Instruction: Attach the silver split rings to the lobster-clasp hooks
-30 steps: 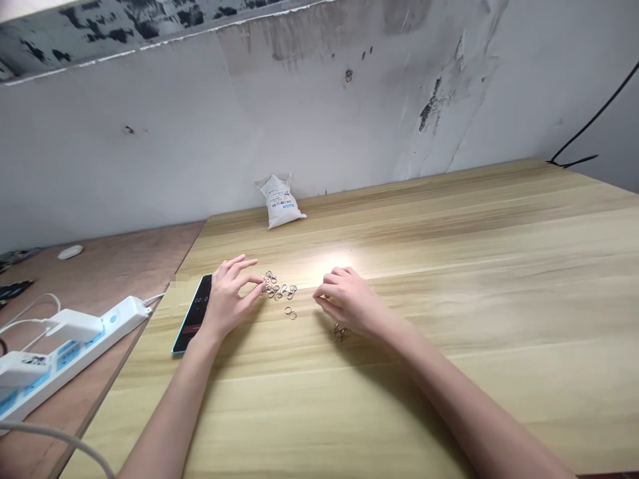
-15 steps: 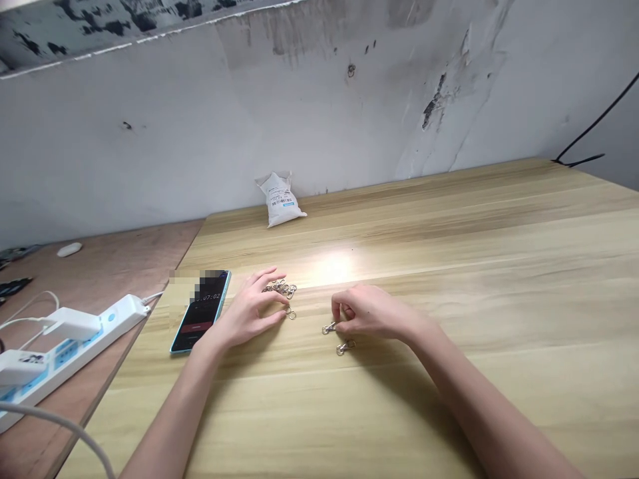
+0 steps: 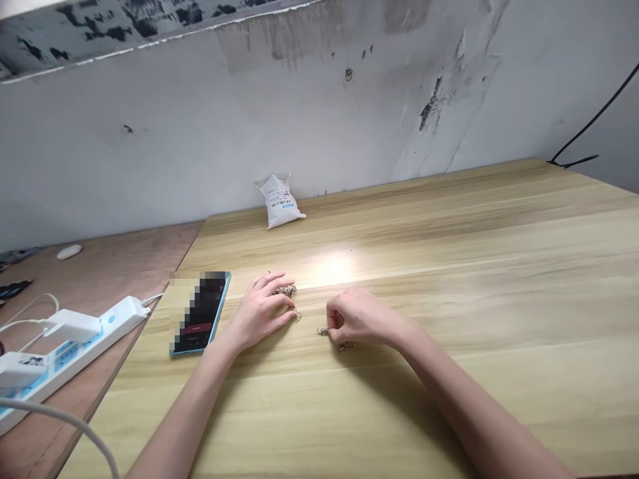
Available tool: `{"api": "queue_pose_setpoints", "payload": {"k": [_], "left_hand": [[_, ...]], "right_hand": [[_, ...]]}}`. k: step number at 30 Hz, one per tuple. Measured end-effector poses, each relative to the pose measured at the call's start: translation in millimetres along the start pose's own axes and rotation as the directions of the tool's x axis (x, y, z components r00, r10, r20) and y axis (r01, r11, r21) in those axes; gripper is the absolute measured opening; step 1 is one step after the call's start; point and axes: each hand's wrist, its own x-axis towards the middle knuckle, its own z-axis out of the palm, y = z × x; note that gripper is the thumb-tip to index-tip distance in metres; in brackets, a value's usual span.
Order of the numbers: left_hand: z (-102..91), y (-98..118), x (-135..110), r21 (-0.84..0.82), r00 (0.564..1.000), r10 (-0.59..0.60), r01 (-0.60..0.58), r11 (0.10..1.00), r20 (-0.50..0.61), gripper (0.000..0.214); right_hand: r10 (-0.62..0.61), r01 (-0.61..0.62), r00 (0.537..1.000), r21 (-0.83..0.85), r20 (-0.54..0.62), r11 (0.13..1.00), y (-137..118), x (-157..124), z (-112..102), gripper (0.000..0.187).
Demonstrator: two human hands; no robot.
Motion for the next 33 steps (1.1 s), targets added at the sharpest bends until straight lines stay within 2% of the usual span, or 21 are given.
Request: {"api": "queue_pose_setpoints", "payload": {"k": [4,12,17,22,29,33], "left_hand": [[0.3,0.4,0.1,0.014,1.0,-0.003,0.003,1.0,0.009,0.009],[5.9,6.0,4.7,0.115,0.995,0.05,-0.04,0.993,-0.084,0.021],[7.9,2.3,3.4,0.047,0.996,0.017,-0.012,0.999,-0.091,0.015],[8.2,-2.0,1.6,-0.024,0.993,0.03,-0.033,0.999,-0.116,0.01],[6.9,-1.8,2.2,-0.064,0.988,0.068,-0.078,0.995,-0.142,0.009],[3.2,-0.2,2.1,-0.06,0.985,0.027,-0.037,0.997,-0.171,0.007]], "right_hand": [[-0.009,0.009,1.0,-0.019,-0.016,1.0,-1.2,0.5,0.2,0.006],[-0.025,0.024,0.999,-0.033,-0.026,0.999,-3.5,1.2,-0.4,0.006],[-0.071,0.063,0.993,-0.078,-0.096,0.995,-0.5,4.6,4.9,0.007],[-0.117,0.092,0.973,-0.129,-0.199,0.987,2.1,11.5,14.5,0.009],[-0.225,0.191,0.889,-0.124,-0.399,0.974,6.3,19.8,25.9,0.017],[-0.337,0.247,0.799,-0.24,-0.498,0.939,9.8,23.5,28.4,0.017]]}}
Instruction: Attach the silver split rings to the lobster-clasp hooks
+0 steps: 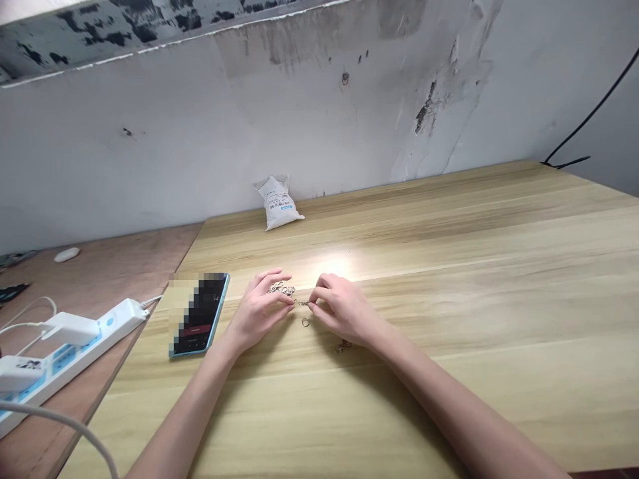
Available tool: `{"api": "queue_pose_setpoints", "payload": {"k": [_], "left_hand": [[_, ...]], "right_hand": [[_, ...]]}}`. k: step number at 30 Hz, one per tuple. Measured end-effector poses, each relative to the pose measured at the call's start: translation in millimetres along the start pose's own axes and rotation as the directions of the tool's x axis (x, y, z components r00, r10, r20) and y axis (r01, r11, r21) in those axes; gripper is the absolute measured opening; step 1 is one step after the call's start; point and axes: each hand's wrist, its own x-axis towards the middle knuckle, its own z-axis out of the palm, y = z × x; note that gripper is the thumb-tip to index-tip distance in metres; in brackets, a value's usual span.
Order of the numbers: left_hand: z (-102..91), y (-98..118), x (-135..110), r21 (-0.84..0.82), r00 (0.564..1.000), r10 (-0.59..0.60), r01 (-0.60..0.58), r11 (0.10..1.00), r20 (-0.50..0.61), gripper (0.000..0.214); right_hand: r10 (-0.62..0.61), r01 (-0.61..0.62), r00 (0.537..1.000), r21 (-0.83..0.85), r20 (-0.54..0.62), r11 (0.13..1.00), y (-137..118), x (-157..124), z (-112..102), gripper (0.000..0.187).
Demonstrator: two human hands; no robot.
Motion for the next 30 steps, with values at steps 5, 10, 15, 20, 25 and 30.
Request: {"api": "queue_pose_setpoints", "payload": {"k": [5,10,15,20,25,30], "left_hand": [[-1.7,3.2,0.9,0.04,1.0,-0.002,0.002,0.999,0.0,0.008],[-1.5,4.5,1.0,0.056,1.0,-0.008,0.008,0.998,0.006,0.009],[-2.9,4.5,1.1,0.052,1.0,-0.02,0.019,0.998,0.018,0.009],[-3.2,4.4,0.3,0.047,0.999,-0.028,0.028,0.999,0.018,0.01],[-3.2,5.4,-0.1,0.052,0.999,-0.029,0.029,0.998,0.014,0.01],[-3.5,6.1,0.4,0.054,0.999,-0.037,0.036,0.998,0.014,0.01]], "right_hand": [[-0.072,0.06,0.99,-0.1,-0.123,0.993,0.5,0.7,4.1,0.016],[-0.084,0.063,0.984,-0.138,-0.157,0.988,-0.9,1.0,3.0,0.015],[-0.108,0.076,0.977,-0.171,-0.183,0.982,-0.4,0.9,-0.3,0.015],[-0.12,0.083,0.971,-0.181,-0.205,0.98,-0.6,1.6,-0.1,0.015],[-0.12,0.087,0.973,-0.168,-0.197,0.982,-0.1,1.3,1.1,0.017],[-0.11,0.083,0.979,-0.161,-0.172,0.983,0.6,0.9,2.4,0.018]]}}
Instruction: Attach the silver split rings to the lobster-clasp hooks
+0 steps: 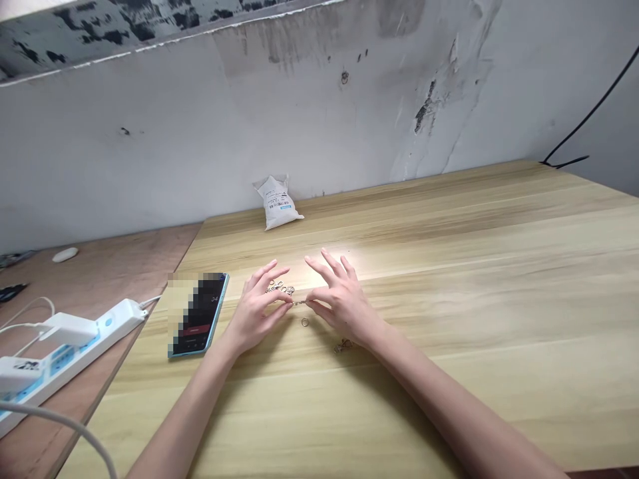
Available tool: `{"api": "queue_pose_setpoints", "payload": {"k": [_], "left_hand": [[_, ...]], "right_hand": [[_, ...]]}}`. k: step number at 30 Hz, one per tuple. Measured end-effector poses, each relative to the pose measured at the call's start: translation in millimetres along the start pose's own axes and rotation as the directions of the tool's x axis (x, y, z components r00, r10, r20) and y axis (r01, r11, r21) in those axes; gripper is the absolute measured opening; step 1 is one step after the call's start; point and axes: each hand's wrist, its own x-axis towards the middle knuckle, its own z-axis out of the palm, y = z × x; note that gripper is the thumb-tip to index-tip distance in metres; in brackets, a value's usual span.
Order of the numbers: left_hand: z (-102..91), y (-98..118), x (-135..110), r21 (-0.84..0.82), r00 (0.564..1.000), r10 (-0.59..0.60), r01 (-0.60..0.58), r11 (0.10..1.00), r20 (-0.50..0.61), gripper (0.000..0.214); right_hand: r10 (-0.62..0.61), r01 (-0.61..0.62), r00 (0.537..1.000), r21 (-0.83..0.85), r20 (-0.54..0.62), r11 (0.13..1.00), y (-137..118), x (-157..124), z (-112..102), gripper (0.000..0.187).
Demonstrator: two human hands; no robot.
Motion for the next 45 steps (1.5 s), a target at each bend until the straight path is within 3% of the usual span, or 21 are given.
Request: {"api": "queue_pose_setpoints", "payload": {"k": [45], "left_hand": [[0.2,1.4,1.9,0.017,0.998,0.047,-0.047,0.999,-0.029,0.014]], "right_hand": [[-0.007,0.008,0.999,0.017,-0.049,1.0,-2.0,-0.2,-3.6,0.015]]}}
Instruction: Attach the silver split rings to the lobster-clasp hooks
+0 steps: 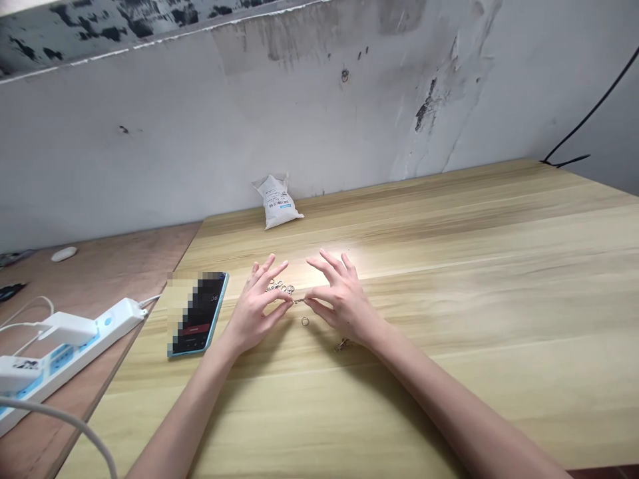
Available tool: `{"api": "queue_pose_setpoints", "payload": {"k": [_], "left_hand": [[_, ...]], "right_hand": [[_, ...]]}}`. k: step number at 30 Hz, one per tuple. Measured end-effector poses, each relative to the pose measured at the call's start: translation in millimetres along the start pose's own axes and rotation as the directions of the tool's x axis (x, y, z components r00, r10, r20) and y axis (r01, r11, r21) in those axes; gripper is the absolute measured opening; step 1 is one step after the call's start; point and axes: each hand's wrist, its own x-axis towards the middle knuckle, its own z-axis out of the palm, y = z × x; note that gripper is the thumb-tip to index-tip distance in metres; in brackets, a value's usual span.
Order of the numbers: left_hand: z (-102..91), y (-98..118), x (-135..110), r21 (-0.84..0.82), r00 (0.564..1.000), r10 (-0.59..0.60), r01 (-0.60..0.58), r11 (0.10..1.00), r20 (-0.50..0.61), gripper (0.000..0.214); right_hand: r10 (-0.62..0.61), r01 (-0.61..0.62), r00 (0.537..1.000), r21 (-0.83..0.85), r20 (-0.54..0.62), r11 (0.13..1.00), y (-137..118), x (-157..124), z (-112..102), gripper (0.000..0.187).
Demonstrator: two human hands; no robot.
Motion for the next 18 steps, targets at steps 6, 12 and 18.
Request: {"api": "queue_pose_setpoints", "payload": {"k": [6,12,18], "left_hand": [[0.2,-0.3,-0.1,-0.004,1.0,0.006,-0.006,1.0,0.002,0.014],[0.6,-0.6,-1.0,-0.004,1.0,0.002,-0.002,1.0,0.007,0.014],[0.5,-0.1,-1.0,-0.01,1.0,-0.002,0.003,1.0,0.016,0.014]], "right_hand": [[-0.004,0.004,1.0,-0.002,-0.003,1.0,-0.6,0.4,-0.8,0.013],[-0.004,0.004,1.0,0.008,-0.004,1.0,-0.7,-0.2,0.2,0.014],[-0.005,0.005,1.0,0.014,0.004,1.0,-0.8,0.5,1.2,0.018]]}}
